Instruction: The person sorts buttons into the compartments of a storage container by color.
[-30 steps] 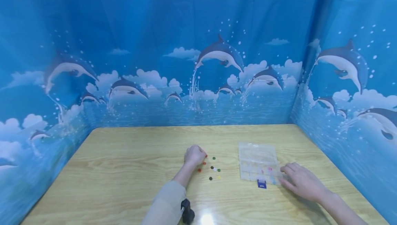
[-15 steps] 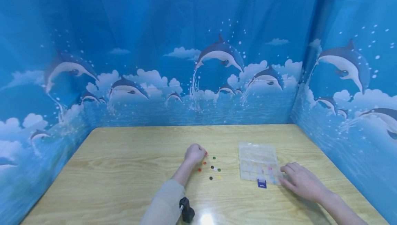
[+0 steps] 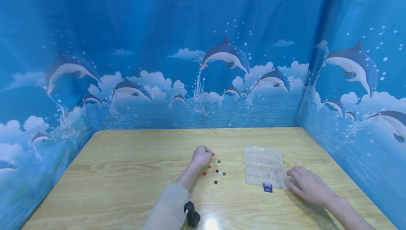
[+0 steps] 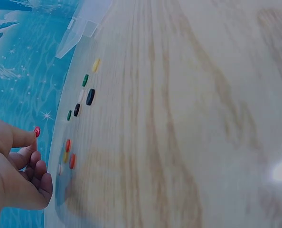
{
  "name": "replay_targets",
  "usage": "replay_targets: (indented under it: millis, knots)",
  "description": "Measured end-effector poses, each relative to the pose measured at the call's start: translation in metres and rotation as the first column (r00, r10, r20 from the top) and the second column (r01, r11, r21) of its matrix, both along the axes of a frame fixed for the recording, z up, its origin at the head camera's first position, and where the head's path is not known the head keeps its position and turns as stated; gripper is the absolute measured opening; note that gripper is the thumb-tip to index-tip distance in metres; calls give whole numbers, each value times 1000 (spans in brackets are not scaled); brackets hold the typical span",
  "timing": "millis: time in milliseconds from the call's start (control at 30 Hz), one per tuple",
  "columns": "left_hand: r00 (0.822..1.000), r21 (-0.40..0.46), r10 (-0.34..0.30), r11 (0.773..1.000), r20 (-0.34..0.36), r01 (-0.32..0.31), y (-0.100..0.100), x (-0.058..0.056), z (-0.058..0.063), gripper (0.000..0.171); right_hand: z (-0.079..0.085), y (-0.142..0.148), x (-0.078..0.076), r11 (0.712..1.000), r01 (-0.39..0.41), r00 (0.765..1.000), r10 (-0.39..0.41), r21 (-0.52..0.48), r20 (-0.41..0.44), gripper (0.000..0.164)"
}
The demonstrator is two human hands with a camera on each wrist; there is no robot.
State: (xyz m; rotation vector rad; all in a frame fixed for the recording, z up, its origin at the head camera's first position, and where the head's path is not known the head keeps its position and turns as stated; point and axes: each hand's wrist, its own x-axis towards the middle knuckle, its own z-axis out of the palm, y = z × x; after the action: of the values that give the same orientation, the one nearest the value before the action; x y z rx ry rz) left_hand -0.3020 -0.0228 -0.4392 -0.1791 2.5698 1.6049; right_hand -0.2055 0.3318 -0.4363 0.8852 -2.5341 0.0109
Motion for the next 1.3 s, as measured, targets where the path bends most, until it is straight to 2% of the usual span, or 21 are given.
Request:
replay_targets:
  millis: [133, 300, 467, 600, 800, 933, 1300]
  knots:
    - [999, 42, -32, 999, 11, 31, 6, 3, 6, 23, 0, 0, 0, 1000, 10, 1000, -10, 0, 12, 30]
    - [995, 55, -103, 993, -1, 103, 16, 7, 12, 35, 0, -1, 0, 1000, 16, 1000, -16, -5, 13, 31]
    - [985, 67, -167, 983, -32, 169, 28, 11, 17, 22, -2, 0, 2, 1000, 17, 1000, -17, -9, 7, 31]
    - [978, 41, -202, 978, -52, 204, 37, 13, 19, 15, -2, 0, 2, 1000, 17, 1000, -17, -8, 4, 32]
    - [972, 61, -224, 972, -71, 228, 49, 16, 23, 13, -1, 0, 0, 1000, 9, 1000, -9, -8, -2, 31]
    - [970, 84, -237, 967, -55, 241, 55, 18, 25, 11, -1, 0, -1, 1000, 3, 1000, -3, -11, 2, 31]
    - [961, 82, -269, 958, -70, 274, 79, 21, 30, 11, -1, 0, -1, 1000, 5, 1000, -5, -10, -1, 31]
